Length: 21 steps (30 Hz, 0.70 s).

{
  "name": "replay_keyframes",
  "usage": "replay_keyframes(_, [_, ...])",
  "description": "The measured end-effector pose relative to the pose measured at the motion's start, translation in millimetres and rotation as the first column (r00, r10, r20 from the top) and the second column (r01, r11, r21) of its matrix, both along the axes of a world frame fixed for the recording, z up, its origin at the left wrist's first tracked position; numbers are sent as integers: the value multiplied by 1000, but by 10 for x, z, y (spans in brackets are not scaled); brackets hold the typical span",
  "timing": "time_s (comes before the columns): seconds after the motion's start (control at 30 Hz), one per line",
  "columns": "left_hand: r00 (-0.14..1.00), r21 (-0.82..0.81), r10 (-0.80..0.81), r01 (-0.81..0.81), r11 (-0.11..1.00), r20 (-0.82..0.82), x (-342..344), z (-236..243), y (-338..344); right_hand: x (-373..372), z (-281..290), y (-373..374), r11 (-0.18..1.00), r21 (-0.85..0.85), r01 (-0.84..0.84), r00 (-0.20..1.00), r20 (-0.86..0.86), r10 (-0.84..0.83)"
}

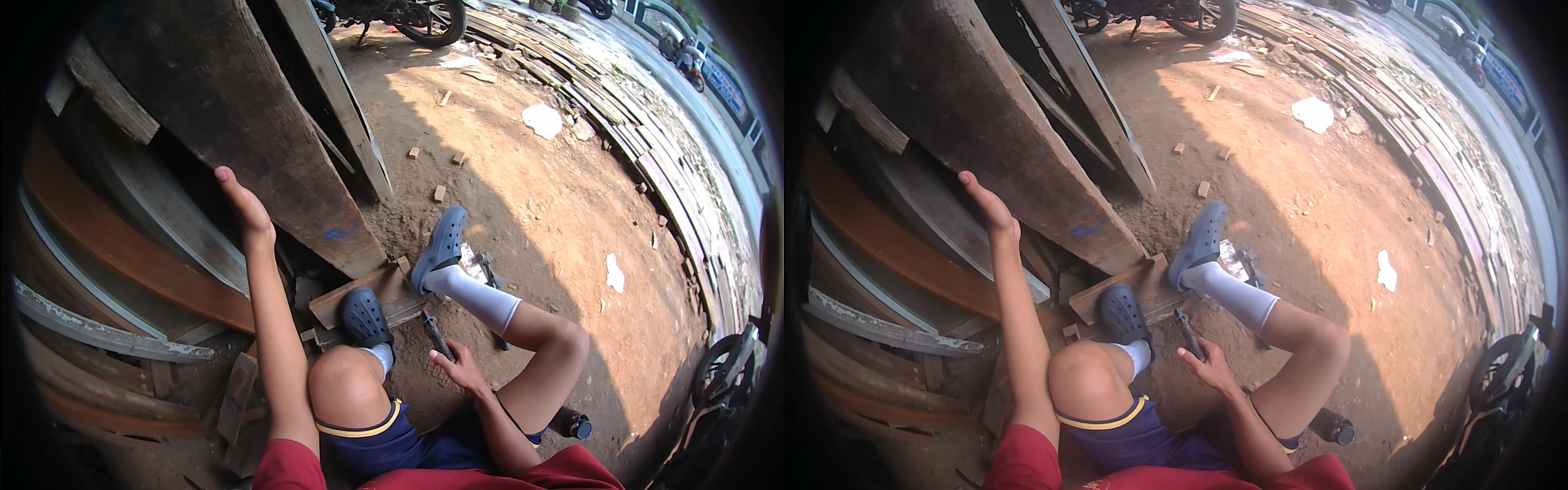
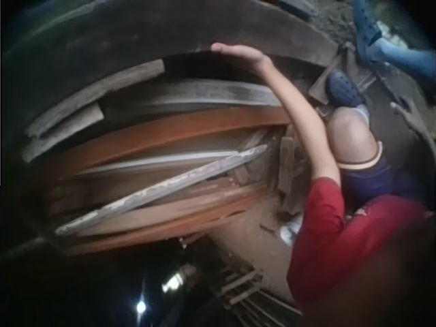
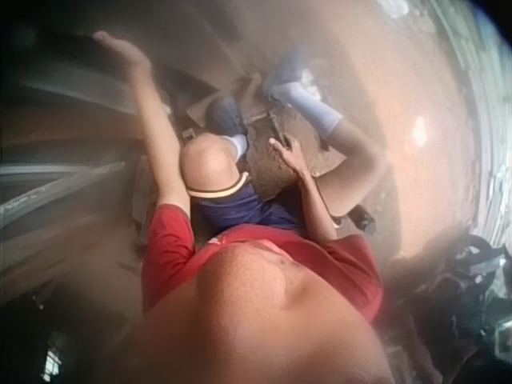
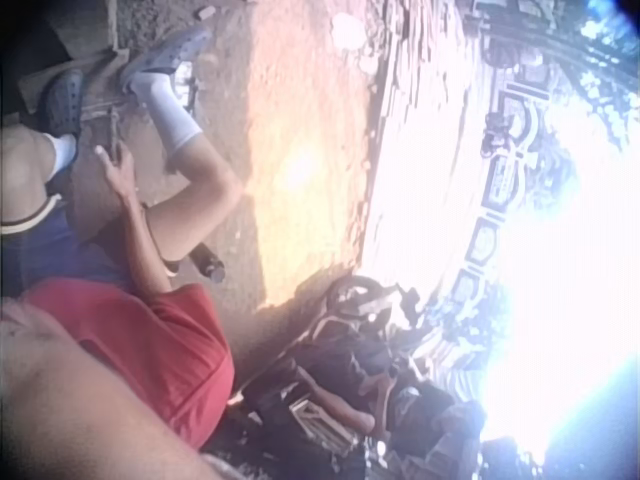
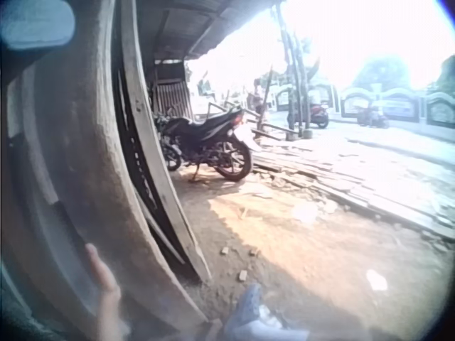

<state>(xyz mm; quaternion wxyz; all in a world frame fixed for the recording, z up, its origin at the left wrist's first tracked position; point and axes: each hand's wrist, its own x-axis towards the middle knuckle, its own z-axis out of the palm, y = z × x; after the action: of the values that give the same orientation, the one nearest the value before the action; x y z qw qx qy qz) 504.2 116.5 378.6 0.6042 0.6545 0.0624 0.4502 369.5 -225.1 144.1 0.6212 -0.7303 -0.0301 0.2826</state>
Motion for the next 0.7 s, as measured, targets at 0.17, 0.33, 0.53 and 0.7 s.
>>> replay_keyframes(0.17, [999,-16,36,-36,999,-20,11,-9,0,23,-72,-22,994,-112,-13,1000,0,13])
replay_keyframes(0.33, [1000,-9,24,-24,1000,1,12,30,-28,37,-473,-28,958,-286,-2,1000,26,9])
replay_keyframes(0.53, [999,-31,48,-49,998,-15,-27,39,-77,22,-315,-26,956,-292,-22,1000,7,26])
replay_keyframes(0.7, [998,-23,47,-48,999,-31,-5,12,-12,-16,-288,-29,956,-293,-25,999,20,33])
